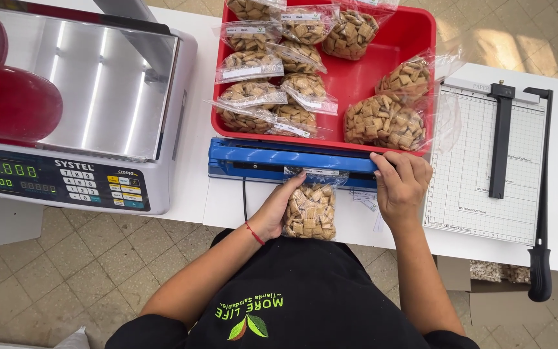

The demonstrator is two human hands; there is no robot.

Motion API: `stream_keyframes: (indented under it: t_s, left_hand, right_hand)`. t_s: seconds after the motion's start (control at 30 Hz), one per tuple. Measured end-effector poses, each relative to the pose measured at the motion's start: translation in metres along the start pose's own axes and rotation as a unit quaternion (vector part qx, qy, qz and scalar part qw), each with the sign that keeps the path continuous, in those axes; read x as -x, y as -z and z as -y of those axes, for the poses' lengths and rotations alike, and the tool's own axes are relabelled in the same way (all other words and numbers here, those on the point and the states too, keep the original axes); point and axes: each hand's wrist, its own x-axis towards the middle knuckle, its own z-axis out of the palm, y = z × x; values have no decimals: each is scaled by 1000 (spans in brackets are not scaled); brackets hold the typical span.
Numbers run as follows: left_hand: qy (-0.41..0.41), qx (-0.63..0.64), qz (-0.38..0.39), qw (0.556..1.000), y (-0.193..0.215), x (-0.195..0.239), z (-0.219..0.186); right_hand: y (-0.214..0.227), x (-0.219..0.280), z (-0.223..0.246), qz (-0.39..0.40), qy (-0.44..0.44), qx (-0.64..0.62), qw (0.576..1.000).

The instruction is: Sealing small plastic bags filled with snacks using a manual heat sealer on a workbench.

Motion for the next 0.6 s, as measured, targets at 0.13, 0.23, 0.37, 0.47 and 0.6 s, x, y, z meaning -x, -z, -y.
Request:
stream_keyframes:
  t_s: [0.13,0.23,0.37,0.47,0.6]
  left_hand:
    - [-3,4,-6,1000,4,-1,7]
    - [-20,-19,1,1000,4,-1,5]
    - [-47,-24,32,998,5,3,5]
    - [-56,-27,37,997,5,4,6]
    - [-68,-34,40,996,5,5,7]
  right_hand:
    - [-13,13,-8,-7,5,7,1000]
    - [-15,13,-9,-10,2,14,1000]
    - [-15,14,-10,-15,11,13,1000]
    - [-14,13,-9,-13,9,13,1000]
    - [-13,12,-8,-10,5,13,1000]
